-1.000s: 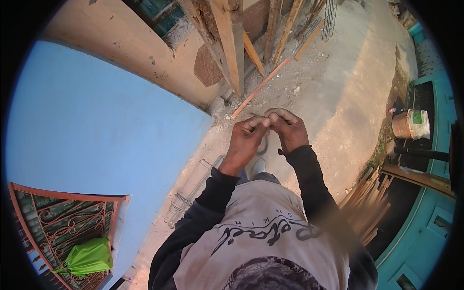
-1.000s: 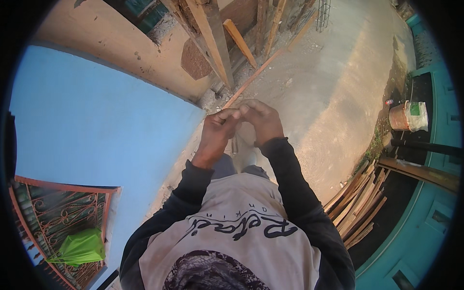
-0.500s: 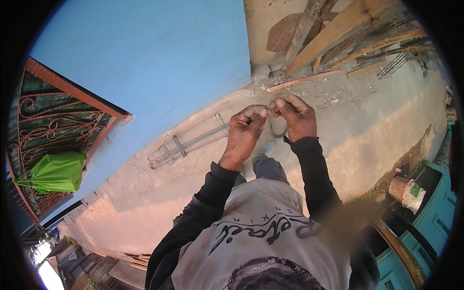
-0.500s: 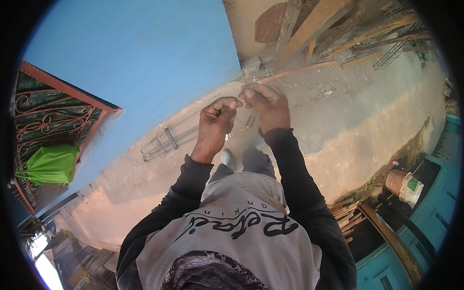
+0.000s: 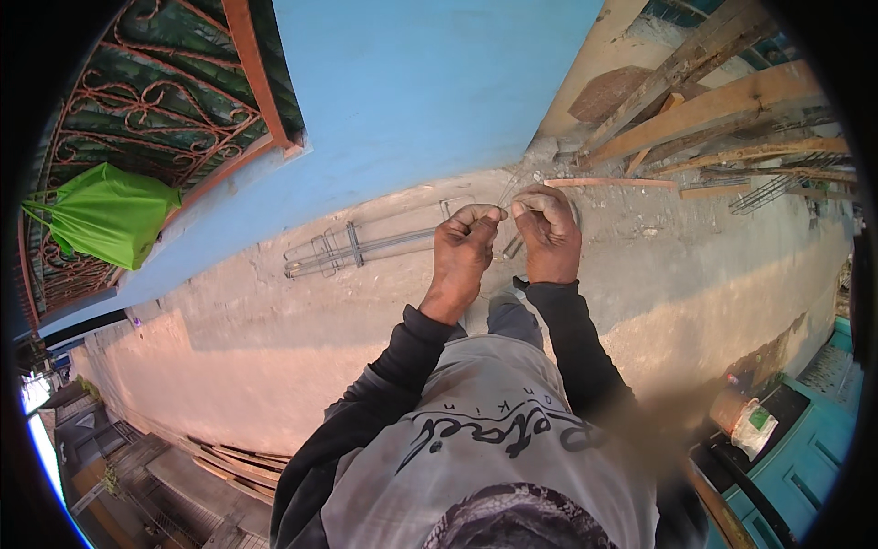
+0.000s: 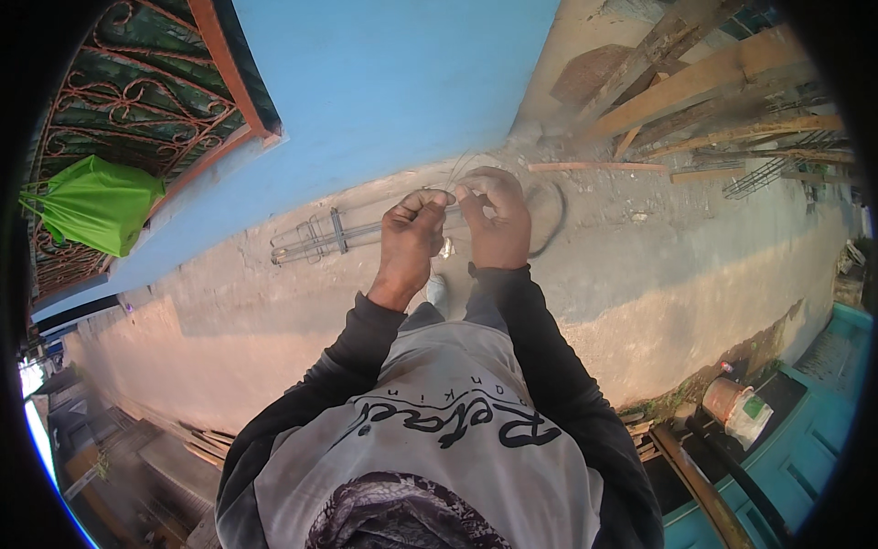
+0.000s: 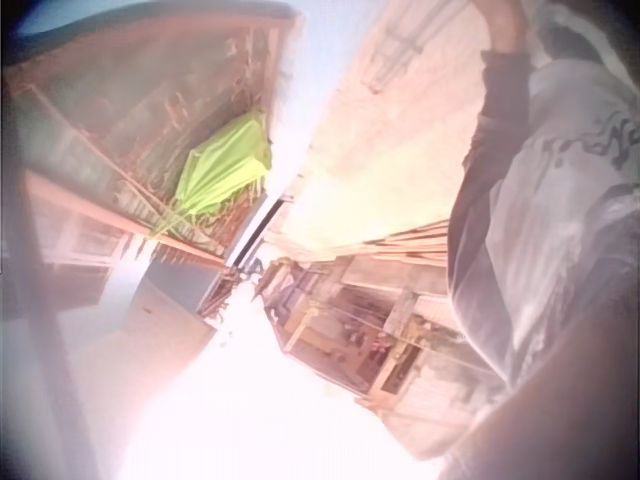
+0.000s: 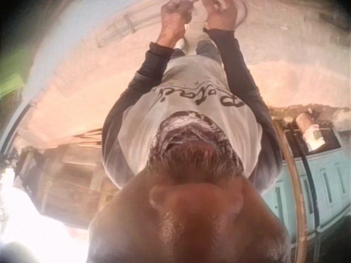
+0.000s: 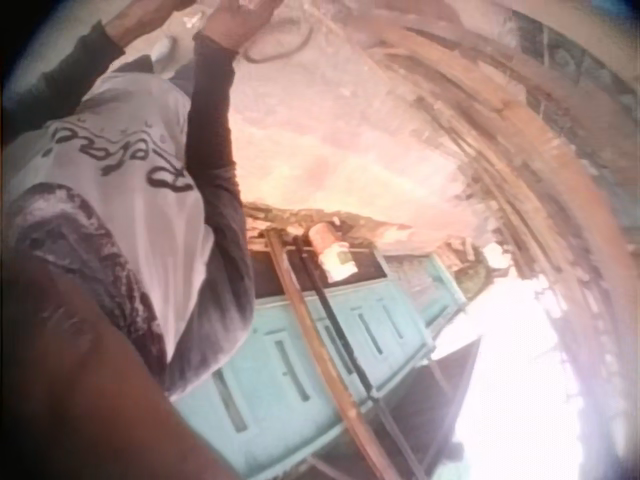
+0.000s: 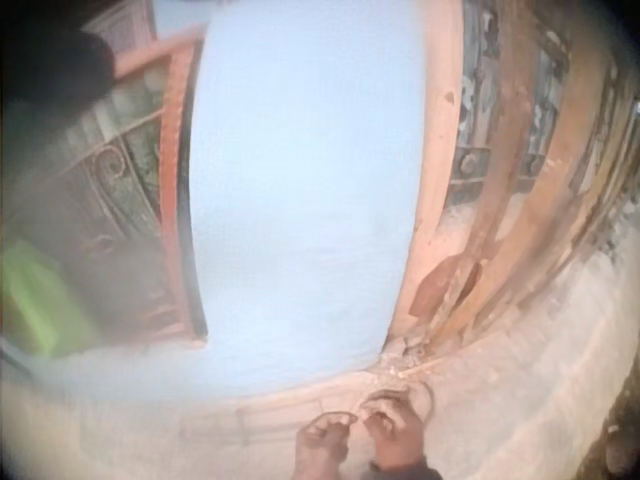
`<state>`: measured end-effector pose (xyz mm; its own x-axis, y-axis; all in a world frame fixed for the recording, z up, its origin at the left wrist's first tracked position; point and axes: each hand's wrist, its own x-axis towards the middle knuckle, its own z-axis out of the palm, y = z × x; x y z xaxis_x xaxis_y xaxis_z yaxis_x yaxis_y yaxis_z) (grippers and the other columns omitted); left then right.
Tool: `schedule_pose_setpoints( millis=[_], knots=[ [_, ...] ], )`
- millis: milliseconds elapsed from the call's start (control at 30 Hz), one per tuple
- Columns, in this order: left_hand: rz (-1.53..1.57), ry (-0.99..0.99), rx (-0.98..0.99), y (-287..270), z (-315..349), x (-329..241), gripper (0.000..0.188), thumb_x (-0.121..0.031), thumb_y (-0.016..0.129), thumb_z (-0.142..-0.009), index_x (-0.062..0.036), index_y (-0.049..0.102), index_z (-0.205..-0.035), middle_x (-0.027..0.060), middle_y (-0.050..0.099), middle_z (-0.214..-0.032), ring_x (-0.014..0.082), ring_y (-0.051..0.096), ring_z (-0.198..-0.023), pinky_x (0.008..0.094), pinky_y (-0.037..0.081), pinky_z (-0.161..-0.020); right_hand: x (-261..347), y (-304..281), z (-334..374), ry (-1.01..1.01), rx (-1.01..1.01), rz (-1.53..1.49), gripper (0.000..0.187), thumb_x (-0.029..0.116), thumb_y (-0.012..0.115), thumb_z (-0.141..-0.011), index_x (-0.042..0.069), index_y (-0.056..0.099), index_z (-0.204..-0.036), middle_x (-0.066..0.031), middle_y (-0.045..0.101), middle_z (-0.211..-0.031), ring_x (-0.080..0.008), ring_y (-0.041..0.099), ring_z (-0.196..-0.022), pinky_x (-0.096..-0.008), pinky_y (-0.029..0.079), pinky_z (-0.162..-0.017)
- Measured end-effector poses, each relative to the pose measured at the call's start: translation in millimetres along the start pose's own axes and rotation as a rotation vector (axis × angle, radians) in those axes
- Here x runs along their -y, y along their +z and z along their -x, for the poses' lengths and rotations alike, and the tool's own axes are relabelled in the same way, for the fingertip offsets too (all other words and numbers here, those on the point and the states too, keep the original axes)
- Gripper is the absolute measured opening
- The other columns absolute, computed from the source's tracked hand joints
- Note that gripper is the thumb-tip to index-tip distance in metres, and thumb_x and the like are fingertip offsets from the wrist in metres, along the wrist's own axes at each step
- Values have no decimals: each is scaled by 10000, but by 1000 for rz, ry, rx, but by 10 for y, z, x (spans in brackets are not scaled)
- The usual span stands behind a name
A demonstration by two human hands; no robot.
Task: The person walks to a metal frame on the ground and sits down. They use pliers to twist wire ties around the intersections of the metal bars, securing the frame together.
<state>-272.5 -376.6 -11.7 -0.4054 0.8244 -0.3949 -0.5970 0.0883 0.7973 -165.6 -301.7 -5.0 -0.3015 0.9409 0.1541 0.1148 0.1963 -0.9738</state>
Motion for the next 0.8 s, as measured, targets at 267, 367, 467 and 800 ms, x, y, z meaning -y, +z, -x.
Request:
schedule_pose_setpoints(
  millis=[267, 367, 467, 800],
  knots=[
    [-106, 51, 38, -317, 234, -167, 173, -191, 661, -991, -29, 716, -969, -81, 474, -667, 16, 323, -548, 232, 262, -480, 152, 139, 141, -461, 25, 362, 74, 82, 682, -882, 56, 679, -952, -56, 710, -1033, -259, 563, -1076, -396, 445, -930],
    [-315, 130, 28, -379, 279, -231, 187, -194, 665, -991, -17, 726, -980, -71, 519, -677, 31, 365, -563, 226, 308, -510, 183, 123, 217, -451, 26, 582, 84, 131, 664, -910, 64, 670, -960, -47, 708, -1026, -259, 554, -1052, -387, 436, -897],
    [-479, 271, 40, -457, 276, -199, 211, -208, 678, -987, -6, 739, -997, -39, 616, -767, 46, 458, -682, 238, 402, -641, 7, 148, 272, -200, 50, 283, 114, 166, 623, -951, 63, 651, -988, -42, 710, -960, -222, 573, -969, -355, 437, -863],
    [-439, 240, 60, -595, 248, -261, 207, -192, 659, -974, -9, 757, -985, -44, 608, -761, 59, 453, -708, 241, 410, -687, 296, 82, 403, 17, 48, 77, 168, 101, 601, -934, 68, 660, -1088, -69, 684, -990, -239, 610, -1006, -368, 442, -940]
  ],
)
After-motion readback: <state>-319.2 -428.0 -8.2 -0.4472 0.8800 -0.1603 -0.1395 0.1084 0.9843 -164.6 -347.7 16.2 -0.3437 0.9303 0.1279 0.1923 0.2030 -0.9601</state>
